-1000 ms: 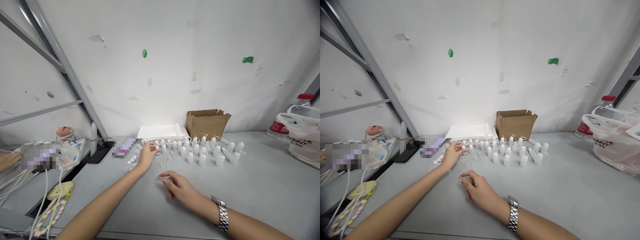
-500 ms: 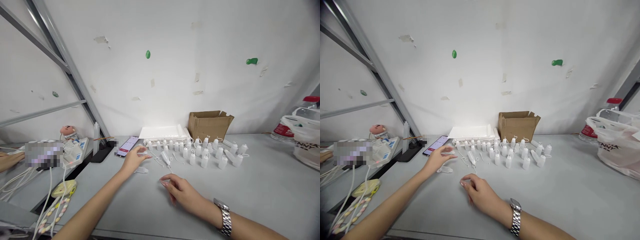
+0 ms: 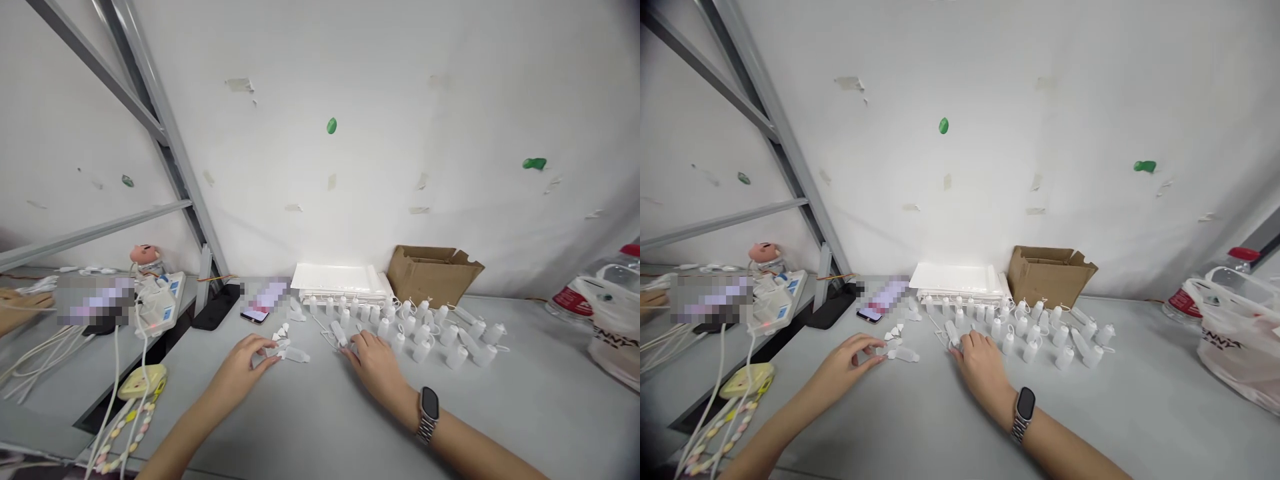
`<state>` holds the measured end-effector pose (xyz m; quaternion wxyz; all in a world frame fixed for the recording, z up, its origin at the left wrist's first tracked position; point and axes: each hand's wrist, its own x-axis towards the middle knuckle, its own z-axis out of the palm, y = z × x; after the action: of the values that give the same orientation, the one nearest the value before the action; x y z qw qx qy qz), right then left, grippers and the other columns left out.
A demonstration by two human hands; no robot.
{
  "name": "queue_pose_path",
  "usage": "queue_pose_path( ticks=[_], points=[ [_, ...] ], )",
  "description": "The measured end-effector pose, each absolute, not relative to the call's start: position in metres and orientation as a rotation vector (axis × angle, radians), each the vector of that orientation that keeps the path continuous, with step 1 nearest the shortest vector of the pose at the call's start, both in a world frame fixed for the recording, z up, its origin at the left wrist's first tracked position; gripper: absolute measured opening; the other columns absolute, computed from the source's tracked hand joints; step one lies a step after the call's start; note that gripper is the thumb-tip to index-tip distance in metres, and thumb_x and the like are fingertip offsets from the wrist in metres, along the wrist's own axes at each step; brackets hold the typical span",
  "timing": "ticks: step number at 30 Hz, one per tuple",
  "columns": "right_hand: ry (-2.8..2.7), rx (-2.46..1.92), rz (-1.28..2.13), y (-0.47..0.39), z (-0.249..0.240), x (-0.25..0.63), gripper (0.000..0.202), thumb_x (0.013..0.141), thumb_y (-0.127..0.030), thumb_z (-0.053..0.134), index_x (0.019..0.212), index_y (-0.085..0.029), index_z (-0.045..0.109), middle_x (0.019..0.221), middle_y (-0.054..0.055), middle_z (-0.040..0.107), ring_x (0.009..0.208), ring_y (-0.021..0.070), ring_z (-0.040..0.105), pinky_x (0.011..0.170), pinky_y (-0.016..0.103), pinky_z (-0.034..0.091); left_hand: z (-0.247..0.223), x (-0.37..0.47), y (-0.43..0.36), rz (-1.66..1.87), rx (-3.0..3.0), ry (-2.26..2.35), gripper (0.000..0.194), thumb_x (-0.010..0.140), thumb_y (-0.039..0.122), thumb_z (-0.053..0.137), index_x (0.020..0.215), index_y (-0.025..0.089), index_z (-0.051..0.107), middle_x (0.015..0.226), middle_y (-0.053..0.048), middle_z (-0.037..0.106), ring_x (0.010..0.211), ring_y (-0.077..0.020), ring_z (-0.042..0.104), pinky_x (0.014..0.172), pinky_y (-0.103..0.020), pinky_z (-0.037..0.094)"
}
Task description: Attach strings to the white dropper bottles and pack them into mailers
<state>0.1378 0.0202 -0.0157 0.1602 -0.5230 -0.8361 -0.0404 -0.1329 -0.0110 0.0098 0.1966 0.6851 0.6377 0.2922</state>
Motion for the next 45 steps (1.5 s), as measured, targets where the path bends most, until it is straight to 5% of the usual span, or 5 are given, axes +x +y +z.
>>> queue_pose_path(
  ticks=[12, 19, 28, 34, 45],
  points=[
    [-2.323, -1.611, 0.062, 0.038, -0.023, 0.12, 0.012, 0.088, -0.016, 0.045, 0.085, -0.015, 0.056, 0.085, 0.01, 0.06, 0.074, 0.0215, 0.059, 0.066, 0.031, 0.042, 0.012, -0.129, 0.053, 0.632, 2.179, 1.873, 0.027, 0.078, 0.031, 0.052, 0.101, 0.022, 0.063, 0.1, -0.007, 0.06, 0.098, -0.0251, 0.056, 0.087, -0.038, 0.044],
    [-2.272, -1.553, 0.272, 0.032, -0.017, 0.123, 0.012, 0.086, -0.014, 0.047, 0.091, -0.015, 0.058, 0.091, 0.011, 0.061, 0.08, 0.0234, 0.059, 0.07, 0.034, 0.046, -0.013, -0.114, 0.077, 0.765, 2.304, 1.703, 0.038, 0.081, 0.035, 0.053, 0.118, 0.029, 0.056, 0.133, -0.006, 0.049, 0.126, -0.0276, 0.039, 0.102, -0.047, 0.033],
    [-2.14, -1.508, 0.617, 0.021, -0.01, 0.139, 0.02, 0.087, -0.01, 0.043, 0.098, -0.013, 0.059, 0.089, 0.011, 0.067, 0.08, 0.0212, 0.062, 0.069, 0.029, 0.046, -0.028, -0.126, 0.077, 0.94, 2.172, 1.757, 0.037, 0.08, 0.044, 0.049, 0.112, 0.028, 0.06, 0.122, -0.004, 0.058, 0.118, -0.0251, 0.048, 0.1, -0.044, 0.038],
    [-2.196, -1.473, 0.489, 0.019, 0.003, 0.162, 0.022, 0.087, -0.012, 0.046, 0.1, -0.015, 0.063, 0.09, 0.01, 0.067, 0.085, 0.0217, 0.06, 0.073, 0.031, 0.044, -0.028, -0.132, 0.077, 0.927, 2.156, 1.764, 0.034, 0.079, 0.042, 0.047, 0.106, 0.027, 0.062, 0.118, -0.005, 0.06, 0.111, -0.0248, 0.053, 0.097, -0.043, 0.039],
    [-2.654, -1.419, -0.173, 0.064, 0.059, 0.189, 0.018, 0.083, -0.012, 0.055, 0.068, -0.015, 0.063, 0.07, 0.008, 0.064, 0.076, 0.0212, 0.052, 0.068, 0.032, 0.034, -0.026, -0.135, 0.075, 0.978, 2.171, 1.766, 0.03, 0.082, 0.039, 0.047, 0.102, 0.024, 0.062, 0.099, -0.005, 0.061, 0.098, -0.0227, 0.057, 0.092, -0.04, 0.043]
  ],
)
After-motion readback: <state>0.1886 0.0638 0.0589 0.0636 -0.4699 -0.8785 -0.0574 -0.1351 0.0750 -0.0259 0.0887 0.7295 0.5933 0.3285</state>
